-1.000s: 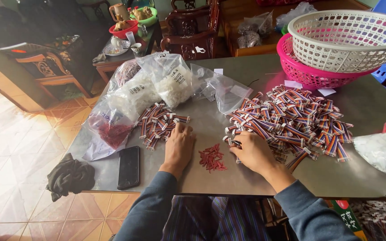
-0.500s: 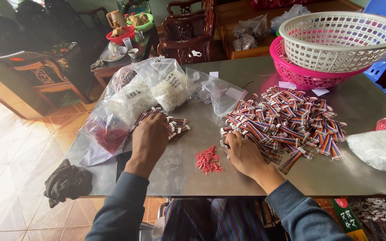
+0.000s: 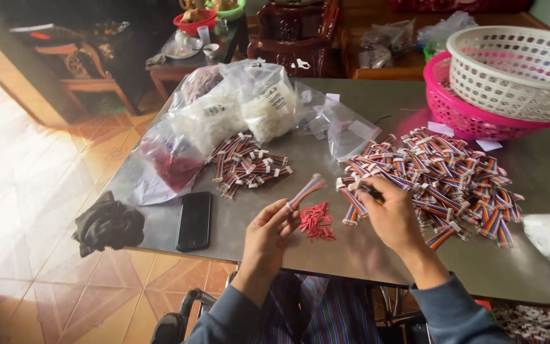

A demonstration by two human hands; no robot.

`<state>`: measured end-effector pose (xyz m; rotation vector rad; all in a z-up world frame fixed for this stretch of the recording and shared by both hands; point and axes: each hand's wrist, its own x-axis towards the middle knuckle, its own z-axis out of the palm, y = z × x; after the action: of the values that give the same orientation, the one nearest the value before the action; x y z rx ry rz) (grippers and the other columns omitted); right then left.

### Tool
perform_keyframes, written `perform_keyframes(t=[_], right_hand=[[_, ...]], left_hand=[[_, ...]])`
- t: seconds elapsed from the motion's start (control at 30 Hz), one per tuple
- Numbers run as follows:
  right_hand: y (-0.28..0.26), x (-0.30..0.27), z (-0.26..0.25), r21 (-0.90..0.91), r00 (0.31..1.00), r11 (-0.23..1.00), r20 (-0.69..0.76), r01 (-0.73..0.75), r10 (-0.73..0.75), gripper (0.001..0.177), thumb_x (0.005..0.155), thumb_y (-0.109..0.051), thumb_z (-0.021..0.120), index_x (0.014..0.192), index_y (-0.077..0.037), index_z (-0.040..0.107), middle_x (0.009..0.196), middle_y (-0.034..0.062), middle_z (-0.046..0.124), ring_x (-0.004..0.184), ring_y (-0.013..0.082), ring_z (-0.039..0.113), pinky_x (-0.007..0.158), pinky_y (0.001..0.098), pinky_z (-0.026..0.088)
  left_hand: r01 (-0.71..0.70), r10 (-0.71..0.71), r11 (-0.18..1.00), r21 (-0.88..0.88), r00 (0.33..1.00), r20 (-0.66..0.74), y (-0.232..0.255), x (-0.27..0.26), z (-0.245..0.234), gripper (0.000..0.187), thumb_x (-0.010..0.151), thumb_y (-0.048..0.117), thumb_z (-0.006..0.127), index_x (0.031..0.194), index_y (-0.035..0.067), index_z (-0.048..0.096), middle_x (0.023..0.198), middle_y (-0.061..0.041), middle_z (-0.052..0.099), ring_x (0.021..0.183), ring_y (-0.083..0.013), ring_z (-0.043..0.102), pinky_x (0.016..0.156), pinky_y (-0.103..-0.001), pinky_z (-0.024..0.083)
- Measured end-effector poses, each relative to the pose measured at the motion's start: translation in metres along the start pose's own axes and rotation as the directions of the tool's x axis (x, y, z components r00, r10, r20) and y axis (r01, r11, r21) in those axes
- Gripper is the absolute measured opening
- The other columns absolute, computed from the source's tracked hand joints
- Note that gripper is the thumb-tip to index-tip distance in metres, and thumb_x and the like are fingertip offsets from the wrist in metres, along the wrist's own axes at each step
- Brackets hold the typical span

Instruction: Manually attaching small red components to the ends of ribbon cables at a desk.

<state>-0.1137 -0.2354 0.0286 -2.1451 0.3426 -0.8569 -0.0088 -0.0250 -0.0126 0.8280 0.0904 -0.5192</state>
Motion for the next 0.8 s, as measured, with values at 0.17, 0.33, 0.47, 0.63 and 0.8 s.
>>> perform_keyframes(t=[0.17, 0.33, 0.47, 0.63, 0.8], right_hand=[[-0.074, -0.016, -0.006, 0.167, 0.994, 0.981, 0.026, 0.101, -0.107, 0.005, 0.091, -0.005, 0.073, 0.093, -0.003, 0.077, 0.092, 0.0133, 0.078, 0.088, 0.0187, 0.074, 0.079, 0.0334, 0.059], [-0.091, -0.022, 0.016, 0.098, 0.956, 0.954, 0.056, 0.283, -0.289, 0.008, 0.084, -0.003, 0.078, 0.092, -0.005, 0.078, 0.091, 0.0088, 0.079, 0.081, 0.0227, 0.076, 0.07, 0.0326, 0.059], [-0.08, -0.021, 0.027, -0.076, 0.951, 0.95, 0.085, 0.303, -0.297, 0.028, 0.082, -0.002, 0.077, 0.109, -0.011, 0.079, 0.082, 0.0047, 0.074, 0.067, 0.0172, 0.062, 0.057, 0.0308, 0.054], [-0.071, -0.02, 0.032, -0.134, 0.933, 0.926, 0.117, 0.354, -0.34, 0.021, 0.085, -0.005, 0.077, 0.106, -0.009, 0.079, 0.081, 0.0049, 0.069, 0.071, 0.0211, 0.07, 0.06, 0.0312, 0.058], [-0.063, -0.023, 0.035, -0.149, 0.938, 0.928, 0.1, 0.343, -0.331, 0.015, 0.086, -0.013, 0.081, 0.099, -0.008, 0.079, 0.077, 0.0055, 0.064, 0.069, 0.0234, 0.07, 0.058, 0.0313, 0.058]], left_hand=[[-0.024, 0.024, 1.0, -0.013, 0.999, 0.022, 0.0, -0.005, 0.009, 0.031, 0.09, -0.002, 0.073, 0.119, -0.011, 0.068, 0.097, -0.022, 0.073, 0.088, -0.0307, 0.077, 0.084, -0.04, 0.064], [-0.034, 0.035, 0.999, -0.004, 0.995, 0.089, -0.006, -0.002, 0.008, 0.03, 0.09, -0.003, 0.074, 0.119, -0.011, 0.069, 0.096, -0.024, 0.075, 0.085, -0.0342, 0.078, 0.08, -0.042, 0.065], [-0.079, 0.066, 0.993, 0.087, 0.988, 0.138, -0.009, -0.004, 0.01, 0.027, 0.089, -0.002, 0.075, 0.115, -0.01, 0.072, 0.092, -0.022, 0.078, 0.081, -0.03, 0.078, 0.075, -0.037, 0.066], [-0.059, 0.031, 0.99, 0.132, 0.978, 0.204, -0.006, -0.007, 0.015, 0.027, 0.089, 0.001, 0.076, 0.114, -0.008, 0.074, 0.093, -0.02, 0.078, 0.085, -0.0259, 0.078, 0.081, -0.034, 0.064], [-0.006, -0.017, 0.996, 0.092, 0.969, 0.247, -0.002, -0.01, 0.014, 0.025, 0.09, 0.002, 0.076, 0.113, -0.007, 0.074, 0.094, -0.023, 0.078, 0.085, -0.03, 0.078, 0.085, -0.038, 0.063]])
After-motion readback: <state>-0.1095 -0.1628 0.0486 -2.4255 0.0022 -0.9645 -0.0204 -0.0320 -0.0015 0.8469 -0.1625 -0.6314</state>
